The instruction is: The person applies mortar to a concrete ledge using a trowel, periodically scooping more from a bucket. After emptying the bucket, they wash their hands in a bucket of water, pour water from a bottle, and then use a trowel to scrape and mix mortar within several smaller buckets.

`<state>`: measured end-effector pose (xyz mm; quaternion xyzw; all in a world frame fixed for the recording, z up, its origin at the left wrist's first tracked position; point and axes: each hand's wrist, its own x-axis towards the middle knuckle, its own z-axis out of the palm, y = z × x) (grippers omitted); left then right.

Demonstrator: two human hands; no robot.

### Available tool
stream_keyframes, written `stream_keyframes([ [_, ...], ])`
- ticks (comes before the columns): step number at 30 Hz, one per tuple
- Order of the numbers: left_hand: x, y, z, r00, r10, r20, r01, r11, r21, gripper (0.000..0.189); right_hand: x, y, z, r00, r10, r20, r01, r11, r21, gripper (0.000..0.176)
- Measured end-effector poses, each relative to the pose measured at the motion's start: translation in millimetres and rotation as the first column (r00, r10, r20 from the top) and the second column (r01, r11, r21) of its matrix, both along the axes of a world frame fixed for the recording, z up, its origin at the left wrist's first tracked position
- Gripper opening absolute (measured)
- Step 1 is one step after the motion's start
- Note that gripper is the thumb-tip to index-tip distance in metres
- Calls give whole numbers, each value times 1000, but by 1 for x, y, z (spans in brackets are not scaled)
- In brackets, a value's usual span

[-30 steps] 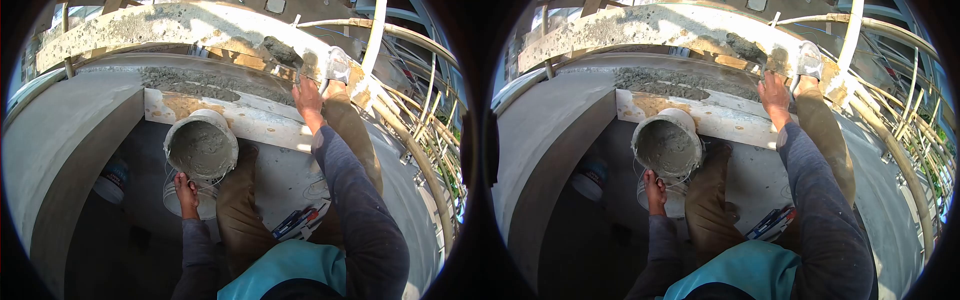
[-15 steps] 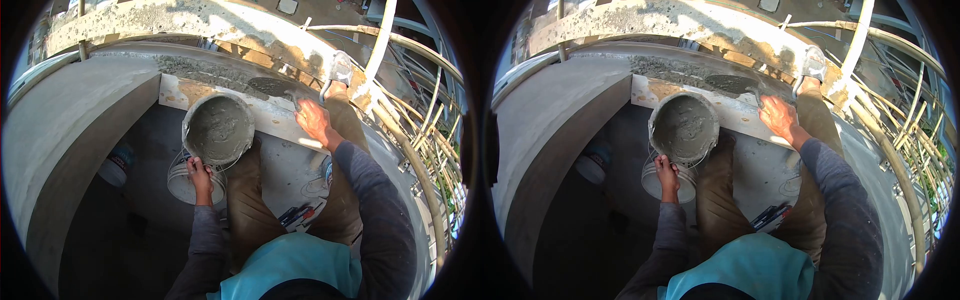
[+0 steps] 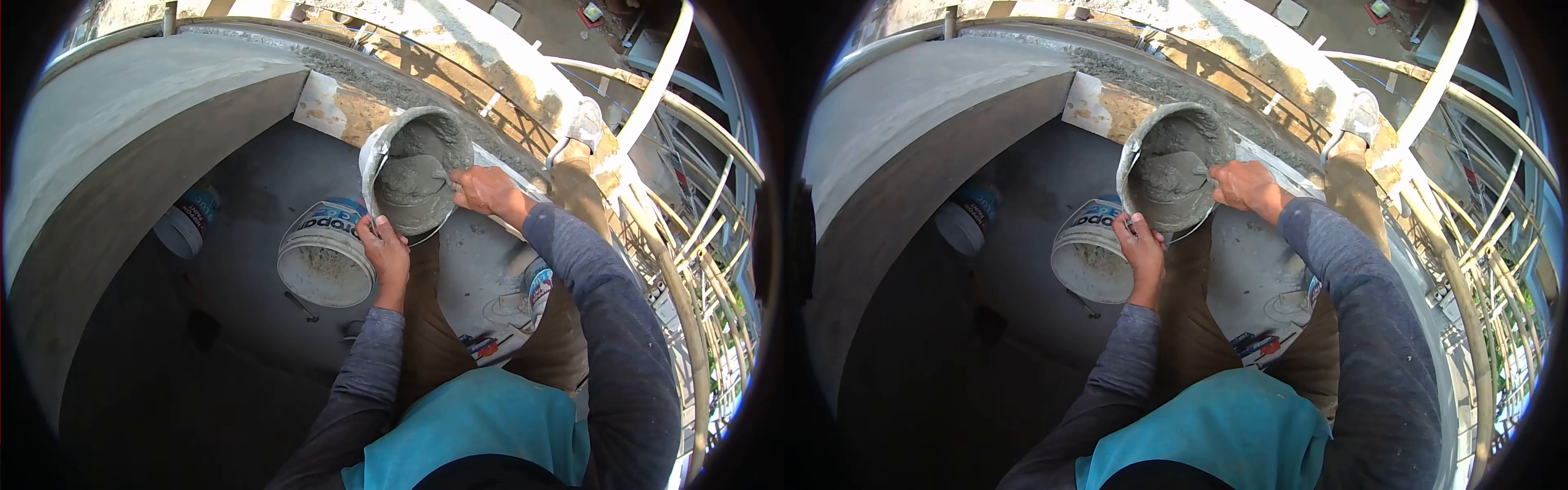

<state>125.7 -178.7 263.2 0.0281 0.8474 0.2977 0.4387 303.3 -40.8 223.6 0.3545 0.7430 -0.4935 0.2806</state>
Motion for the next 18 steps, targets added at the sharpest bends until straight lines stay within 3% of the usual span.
stream_keyframes([
  [4, -13, 3, 2, 999, 32, 9, -32, 999, 21, 24, 27, 5, -18, 994, -68, -81, 59, 992, -110, 37],
  [5, -16, 1, 0, 999, 28, 18, -28, 999, 17, 24, 27, 0, -23, 995, -73, -72, 64, 992, -112, 37],
  [7, -32, -2, -10, 999, 50, 8, -50, 998, 47, 28, 18, -2, -30, 966, -137, -221, 128, 990, -55, 38],
  [9, -52, -11, -20, 999, 32, 18, -33, 999, 41, 25, 17, -1, -32, 966, -138, -219, 125, 990, -71, 39],
  [11, -76, -18, -32, 999, -1, 36, 0, 999, 48, 23, 27, -12, -36, 916, -246, -317, 240, 969, -61, 39],
  [13, -96, -26, -45, 999, -24, 47, 24, 1000, -12, 22, 53, -18, -36, 903, -328, -278, 316, 945, -88, 41],
  [15, -110, -30, -54, 997, -35, 66, 37, 999, -35, 22, 83, -21, -39, 819, -520, -242, 504, 854, -131, 44],
  [16, -114, -29, -56, 997, -30, 70, 34, 997, -64, 22, 93, -15, -31, 769, -625, -132, 609, 780, -146, 47],
  [18, -119, -31, -61, 997, -28, 73, 33, 996, -80, 23, 124, -20, -66, 714, -688, -127, 690, 723, -37, 47],
])
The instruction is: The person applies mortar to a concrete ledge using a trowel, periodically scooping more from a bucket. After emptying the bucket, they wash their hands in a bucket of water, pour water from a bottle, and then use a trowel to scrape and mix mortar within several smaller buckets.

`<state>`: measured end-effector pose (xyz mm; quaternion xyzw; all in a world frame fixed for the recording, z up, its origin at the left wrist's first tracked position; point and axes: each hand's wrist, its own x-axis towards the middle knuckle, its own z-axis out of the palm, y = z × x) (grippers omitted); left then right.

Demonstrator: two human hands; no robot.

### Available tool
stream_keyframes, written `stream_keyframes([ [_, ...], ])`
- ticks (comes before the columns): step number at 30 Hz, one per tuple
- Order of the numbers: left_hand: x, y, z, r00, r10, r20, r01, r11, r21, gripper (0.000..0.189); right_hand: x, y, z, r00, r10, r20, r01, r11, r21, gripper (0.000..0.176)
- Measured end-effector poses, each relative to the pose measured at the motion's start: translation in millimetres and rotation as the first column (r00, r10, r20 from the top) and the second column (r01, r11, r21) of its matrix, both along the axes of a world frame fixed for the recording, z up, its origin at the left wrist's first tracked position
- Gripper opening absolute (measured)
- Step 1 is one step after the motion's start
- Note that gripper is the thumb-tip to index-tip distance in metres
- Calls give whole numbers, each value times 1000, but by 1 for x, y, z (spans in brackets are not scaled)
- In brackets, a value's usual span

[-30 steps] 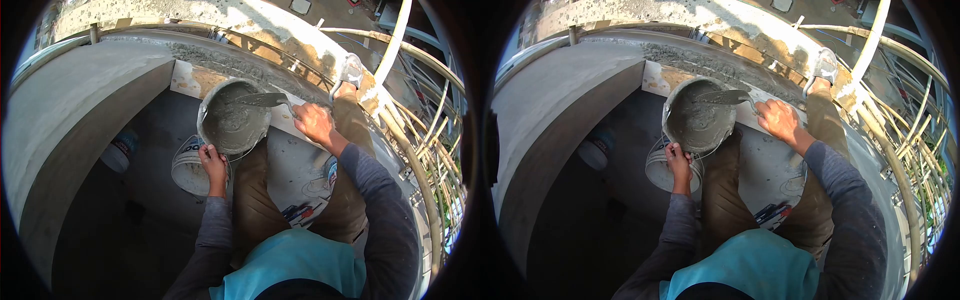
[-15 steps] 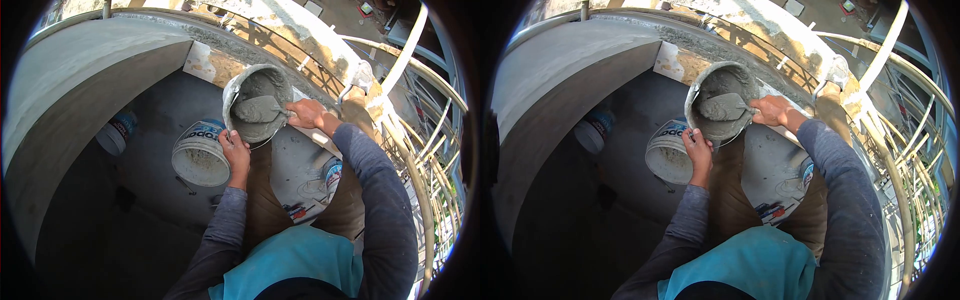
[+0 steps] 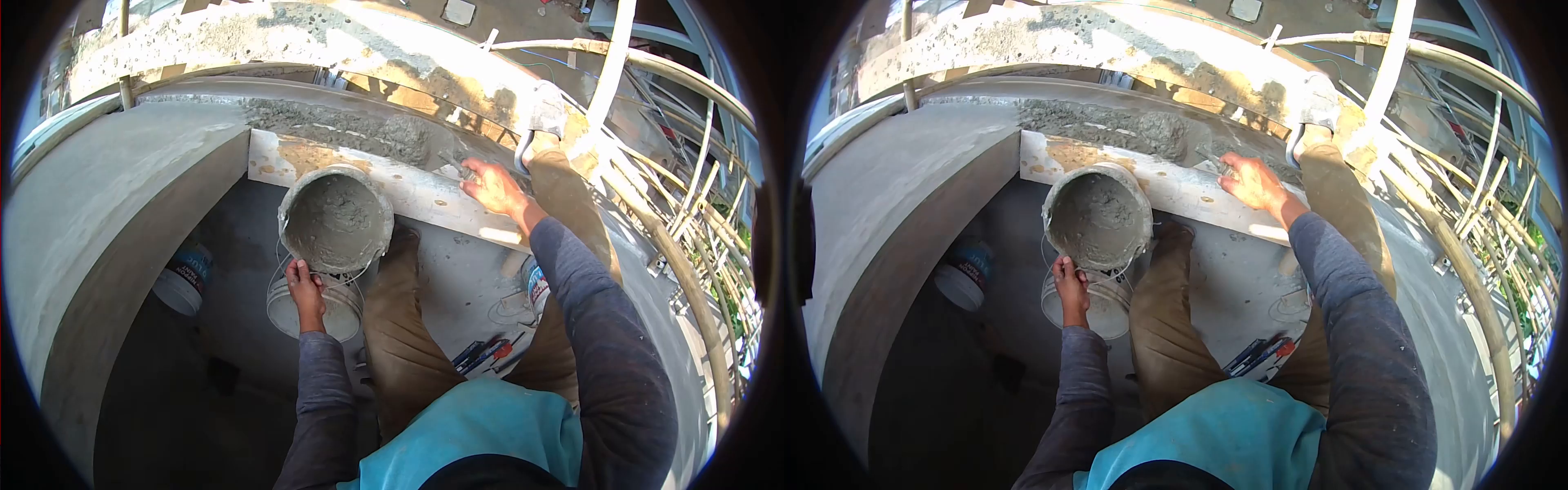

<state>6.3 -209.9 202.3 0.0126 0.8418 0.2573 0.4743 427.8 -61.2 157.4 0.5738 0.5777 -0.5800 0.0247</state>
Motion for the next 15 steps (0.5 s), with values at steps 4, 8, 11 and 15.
stream_keyframes([
  [4, -2, -8, -3, 1000, -7, -3, 7, 1000, -3, 23, 43, 8, -31, 922, -207, 328, 199, 978, 57, 45],
  [8, -3, -17, -8, 1000, 21, 9, -22, 1000, 15, 25, 53, -28, -68, 737, -389, 552, 179, 901, 395, 36],
  [11, -5, -18, -9, 1000, 20, 14, -21, 999, 36, 26, 56, -51, -77, 716, -367, 594, -21, 839, 544, 30],
  [15, 1, -11, -1, 1000, 30, 8, -30, 999, 27, 24, 43, -42, -31, 824, 345, 449, -393, 919, 15, 29],
])
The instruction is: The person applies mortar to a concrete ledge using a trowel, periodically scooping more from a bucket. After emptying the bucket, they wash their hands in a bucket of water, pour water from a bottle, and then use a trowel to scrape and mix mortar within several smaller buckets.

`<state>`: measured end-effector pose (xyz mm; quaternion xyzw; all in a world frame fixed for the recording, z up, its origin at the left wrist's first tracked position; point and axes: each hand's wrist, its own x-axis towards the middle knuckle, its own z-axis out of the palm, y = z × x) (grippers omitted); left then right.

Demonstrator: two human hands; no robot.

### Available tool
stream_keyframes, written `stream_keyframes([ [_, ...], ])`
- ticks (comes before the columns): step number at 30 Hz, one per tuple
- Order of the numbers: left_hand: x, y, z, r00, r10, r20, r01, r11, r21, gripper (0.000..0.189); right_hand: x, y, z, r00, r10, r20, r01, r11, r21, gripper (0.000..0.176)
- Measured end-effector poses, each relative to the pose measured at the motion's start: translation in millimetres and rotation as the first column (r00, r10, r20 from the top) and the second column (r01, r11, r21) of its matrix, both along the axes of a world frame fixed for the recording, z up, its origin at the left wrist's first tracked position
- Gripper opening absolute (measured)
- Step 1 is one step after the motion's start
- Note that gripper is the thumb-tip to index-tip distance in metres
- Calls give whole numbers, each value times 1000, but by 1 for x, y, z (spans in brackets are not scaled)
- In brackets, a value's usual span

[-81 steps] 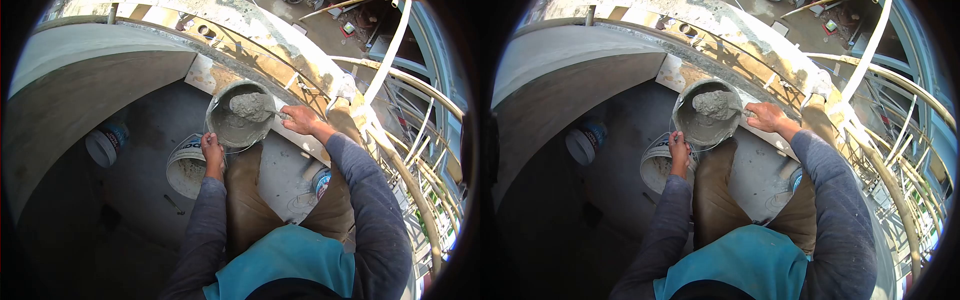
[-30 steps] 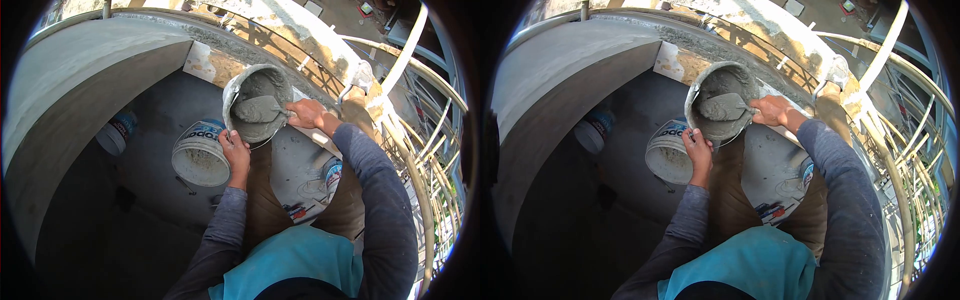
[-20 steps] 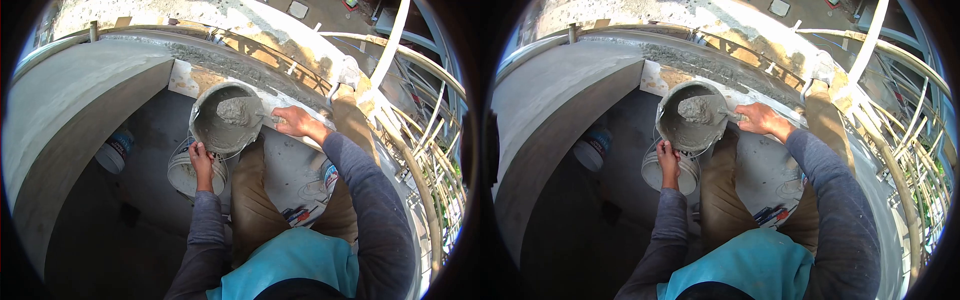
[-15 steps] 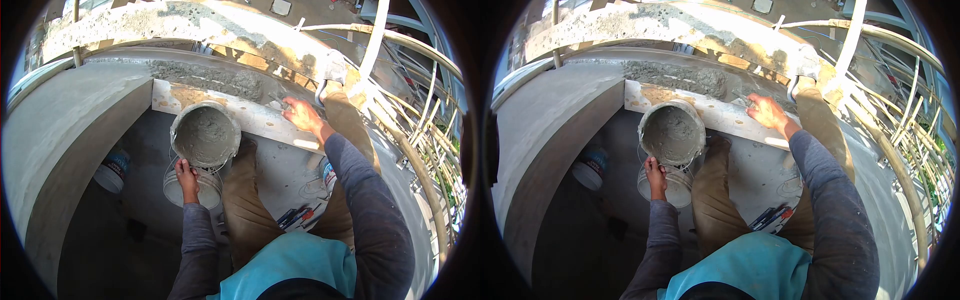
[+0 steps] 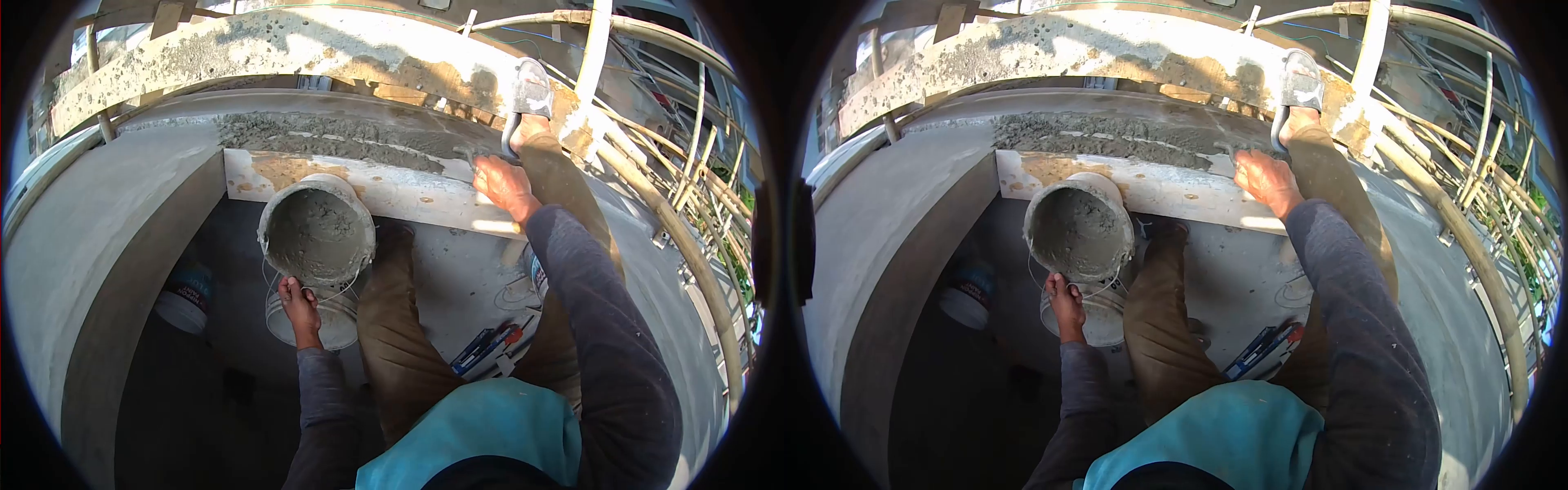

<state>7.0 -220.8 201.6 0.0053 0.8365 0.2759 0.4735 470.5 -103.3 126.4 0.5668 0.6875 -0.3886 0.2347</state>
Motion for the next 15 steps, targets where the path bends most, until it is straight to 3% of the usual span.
stream_keyframes([
  [2, 9, 2, 4, 999, -50, -9, 50, 999, -1, 24, -7, 0, 19, 915, -392, -97, 403, 877, 260, 28],
  [3, 15, 6, 4, 999, -45, 1, 45, 999, 14, 24, -7, 1, 28, 903, -375, -210, 429, 825, 370, 29],
  [5, 23, 5, 12, 999, -27, -25, 27, 1000, 1, 25, -11, 3, 47, 902, -323, -286, 413, 838, 356, 30],
  [8, 44, 10, 26, 993, -79, -88, 83, 996, 39, 24, -41, 10, 65, 892, -202, -404, 325, 908, 264, 31],
  [10, 64, 20, 36, 992, -67, -109, 76, 994, 75, 23, -64, 16, 78, 916, 81, -393, 43, 954, 298, 29],
  [12, 80, 27, 41, 991, -34, -129, 48, 993, 107, 22, -111, 33, 100, 940, 134, -313, -57, 968, 244, 25],
  [14, 99, 38, 53, 979, -68, -190, 83, 994, 74, 25, -149, 37, 95, 990, 119, -74, -107, 983, 148, 27],
  [15, 107, 45, 59, 979, -62, -193, 78, 994, 77, 25, -164, 34, 84, 984, 177, -2, -173, 967, 185, 24],
])
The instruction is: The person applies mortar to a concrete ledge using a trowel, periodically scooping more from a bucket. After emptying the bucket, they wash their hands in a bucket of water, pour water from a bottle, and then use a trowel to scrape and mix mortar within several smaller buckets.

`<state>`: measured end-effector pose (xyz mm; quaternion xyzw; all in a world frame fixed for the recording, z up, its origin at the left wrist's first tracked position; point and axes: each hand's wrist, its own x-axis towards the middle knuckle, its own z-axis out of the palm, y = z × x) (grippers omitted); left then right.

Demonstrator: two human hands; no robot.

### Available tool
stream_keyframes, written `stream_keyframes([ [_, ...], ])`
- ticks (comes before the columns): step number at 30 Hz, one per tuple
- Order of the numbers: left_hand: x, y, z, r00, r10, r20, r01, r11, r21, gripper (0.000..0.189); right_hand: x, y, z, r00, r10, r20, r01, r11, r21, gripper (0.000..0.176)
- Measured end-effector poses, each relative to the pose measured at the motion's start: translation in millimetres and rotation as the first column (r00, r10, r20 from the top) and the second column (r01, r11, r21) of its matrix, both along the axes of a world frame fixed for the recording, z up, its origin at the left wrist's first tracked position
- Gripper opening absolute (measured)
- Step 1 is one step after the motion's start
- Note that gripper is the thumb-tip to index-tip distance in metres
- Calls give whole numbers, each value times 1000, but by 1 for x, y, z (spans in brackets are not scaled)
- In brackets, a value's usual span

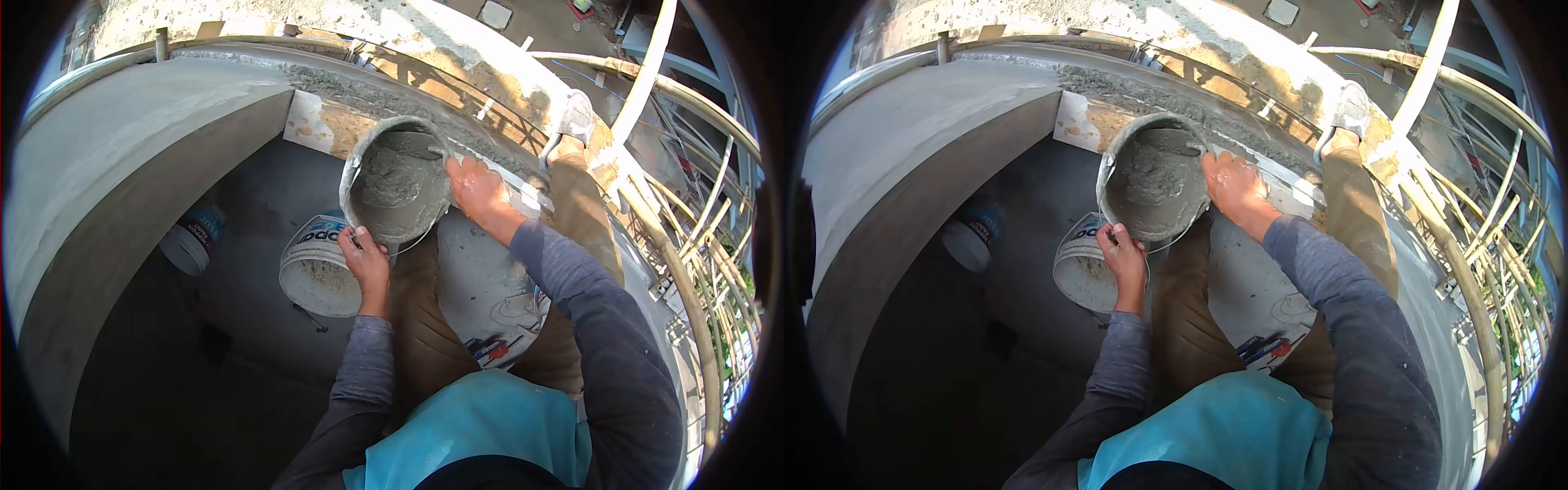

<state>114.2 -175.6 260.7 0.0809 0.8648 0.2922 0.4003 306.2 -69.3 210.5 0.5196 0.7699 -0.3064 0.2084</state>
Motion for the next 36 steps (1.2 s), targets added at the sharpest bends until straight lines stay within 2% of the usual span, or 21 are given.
stream_keyframes([
  [1, 7, 7, 8, 1000, 2, 20, -2, 1000, -23, 26, -10, -2, -5, 1000, 6, -5, -6, 1000, 0, 24],
  [3, 9, 10, 11, 999, 7, 34, -6, 998, -55, 26, -25, -4, -8, 988, -6, -155, -29, 974, -223, 27],
  [4, 8, 8, 11, 999, -27, 32, 29, 998, -58, 26, -26, -1, -7, 987, 19, -161, -68, 950, -303, 28],
  [5, 8, 7, 11, 998, -61, 32, 63, 996, -63, 27, -24, 5, -5, 986, 21, -164, -72, 948, -311, 28],
  [7, 5, 4, 12, 997, -53, 52, 56, 996, -64, 26, -13, 17, -1, 971, 54, -231, -152, 890, -431, 29],
  [8, 0, -2, 9, 999, -37, 35, 39, 997, -60, 27, -7, 19, 0, 977, 47, -207, -133, 894, -428, 29],
  [10, 1, 0, 2, 999, -2, 43, 3, 999, -38, 27, 20, 28, 3, 929, 26, -368, -188, 892, -411, 29],
  [12, -17, -14, -16, 999, 28, 45, -28, 1000, 7, 26, 41, 12, -19, 893, 31, -449, -175, 943, -283, 32],
  [13, -29, -27, -32, 999, 30, 28, -31, 999, 35, 26, 40, 13, -11, 905, -10, -425, -137, 940, -313, 34],
  [15, -33, -21, -21, 996, 38, 76, -39, 999, 17, 25, 31, 7, -15, 888, -82, -453, -85, 938, -337, 36],
  [19, -64, -31, -37, 998, 46, 46, -47, 998, 32, 25, 29, 4, -4, 856, -183, -484, -28, 918, -396, 38],
  [20, -71, -30, -37, 996, 40, 82, -40, 999, 4, 24, 30, 3, -3, 834, -229, -502, -1, 909, -416, 39],
  [22, -82, -29, -44, 992, 32, 123, -30, 999, -24, 24, 36, -3, -1, 829, -264, -493, 32, 903, -429, 41],
  [25, -100, -36, -55, 998, -21, 64, 27, 994, -107, 26, 53, -10, -2, 812, -349, -467, 110, 879, -465, 45],
  [27, -112, -40, -64, 991, 0, 131, 15, 993, -114, 29, 66, -9, -4, 798, -388, -462, 146, 867, -476, 46],
  [29, -116, -43, -69, 992, -12, 123, 28, 991, -129, 29, 80, -8, -5, 739, -569, -361, 321, 768, -554, 48],
  [31, -115, -40, -66, 992, 19, 129, -2, 992, -129, 29, 92, -14, -24, 763, -577, -291, 421, 785, -454, 50],
  [33, -114, -38, -69, 992, 49, 120, -30, 989, -148, 30, 109, -16, -46, 757, -613, -227, 466, 750, -469, 53],
  [35, -117, -47, -73, 992, 27, 124, -17, 996, -83, 29, 125, -24, -69, 768, -609, -198, 503, 766, -401, 53],
  [36, -117, -47, -69, 994, 28, 104, -16, 993, -120, 29, 133, -29, -80, 744, -642, -185, 535, 738, -411, 52],
])
